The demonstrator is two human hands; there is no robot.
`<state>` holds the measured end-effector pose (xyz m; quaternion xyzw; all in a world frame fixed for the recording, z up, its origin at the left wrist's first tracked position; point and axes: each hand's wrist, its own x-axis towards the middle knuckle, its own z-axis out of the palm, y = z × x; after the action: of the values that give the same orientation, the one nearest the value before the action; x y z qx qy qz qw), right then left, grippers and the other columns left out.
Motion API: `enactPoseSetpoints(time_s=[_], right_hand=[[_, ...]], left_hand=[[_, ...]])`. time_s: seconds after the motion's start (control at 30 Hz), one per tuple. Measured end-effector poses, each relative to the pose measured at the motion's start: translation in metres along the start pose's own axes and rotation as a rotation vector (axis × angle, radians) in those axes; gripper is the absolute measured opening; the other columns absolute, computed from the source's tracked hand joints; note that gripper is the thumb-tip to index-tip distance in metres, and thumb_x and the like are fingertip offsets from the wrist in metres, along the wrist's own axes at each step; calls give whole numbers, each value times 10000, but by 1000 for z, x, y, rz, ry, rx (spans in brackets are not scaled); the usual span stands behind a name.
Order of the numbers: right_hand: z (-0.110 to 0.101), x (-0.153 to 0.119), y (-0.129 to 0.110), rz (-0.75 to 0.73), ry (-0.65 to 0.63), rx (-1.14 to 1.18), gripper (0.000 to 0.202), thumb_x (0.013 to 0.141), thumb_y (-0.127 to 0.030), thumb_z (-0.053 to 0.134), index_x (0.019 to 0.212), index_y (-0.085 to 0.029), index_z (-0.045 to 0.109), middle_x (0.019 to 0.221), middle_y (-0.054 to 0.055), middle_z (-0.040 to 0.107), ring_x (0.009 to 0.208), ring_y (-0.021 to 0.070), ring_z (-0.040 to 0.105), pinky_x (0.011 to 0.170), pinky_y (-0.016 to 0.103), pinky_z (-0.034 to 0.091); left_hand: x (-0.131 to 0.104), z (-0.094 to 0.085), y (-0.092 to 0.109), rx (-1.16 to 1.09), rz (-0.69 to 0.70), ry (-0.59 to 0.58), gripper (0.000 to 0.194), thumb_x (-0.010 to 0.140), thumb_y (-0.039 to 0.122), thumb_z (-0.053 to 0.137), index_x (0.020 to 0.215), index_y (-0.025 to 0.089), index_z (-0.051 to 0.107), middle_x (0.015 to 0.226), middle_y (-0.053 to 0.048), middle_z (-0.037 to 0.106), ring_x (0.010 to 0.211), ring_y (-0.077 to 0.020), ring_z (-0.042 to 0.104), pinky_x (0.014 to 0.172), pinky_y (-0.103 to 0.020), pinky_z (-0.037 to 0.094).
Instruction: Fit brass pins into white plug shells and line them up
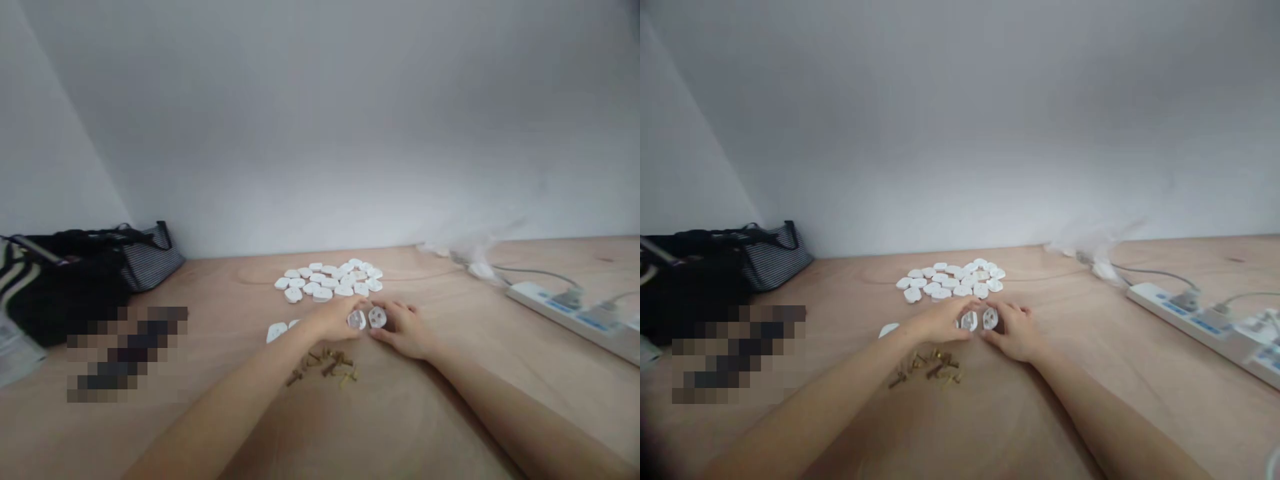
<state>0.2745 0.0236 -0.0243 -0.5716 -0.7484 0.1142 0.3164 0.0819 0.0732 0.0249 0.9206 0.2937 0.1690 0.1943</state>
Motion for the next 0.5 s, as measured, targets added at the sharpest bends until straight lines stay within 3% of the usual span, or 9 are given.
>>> enactPoseSetpoints(time_s=[0.2,0.37,0.43,0.5], right_hand=[[3,3,6,-18,16,115,431,731,-348,617,1130,-230,503,1112,57,612,1056,261,532,945,502,282],[3,2,7,-46,70,249,348,715,-311,636,1019,-186,520,983,47,631,916,207,592,837,374,441],[3,0,3,-62,79,298,344,720,-292,634,1025,-184,517,966,45,629,891,193,600,808,345,469],[4,-5,-4,-87,67,365,340,722,-281,640,1029,-188,529,971,44,622,896,188,600,809,337,481]], left_hand=[[-10,-4,1,42,15,57,571,629,228,728,1163,207,530,1186,-82,558,1104,-272,506,937,-404,393],[-57,-4,7,60,118,238,251,798,254,598,1043,198,610,1100,-84,582,1036,-218,539,919,-371,421],[-79,-2,10,73,168,211,209,824,267,576,1015,205,635,1116,-89,589,1092,-229,516,951,-383,400],[-95,0,14,99,221,91,289,821,313,593,1098,237,613,1172,-78,587,1154,-246,478,1018,-423,329]])
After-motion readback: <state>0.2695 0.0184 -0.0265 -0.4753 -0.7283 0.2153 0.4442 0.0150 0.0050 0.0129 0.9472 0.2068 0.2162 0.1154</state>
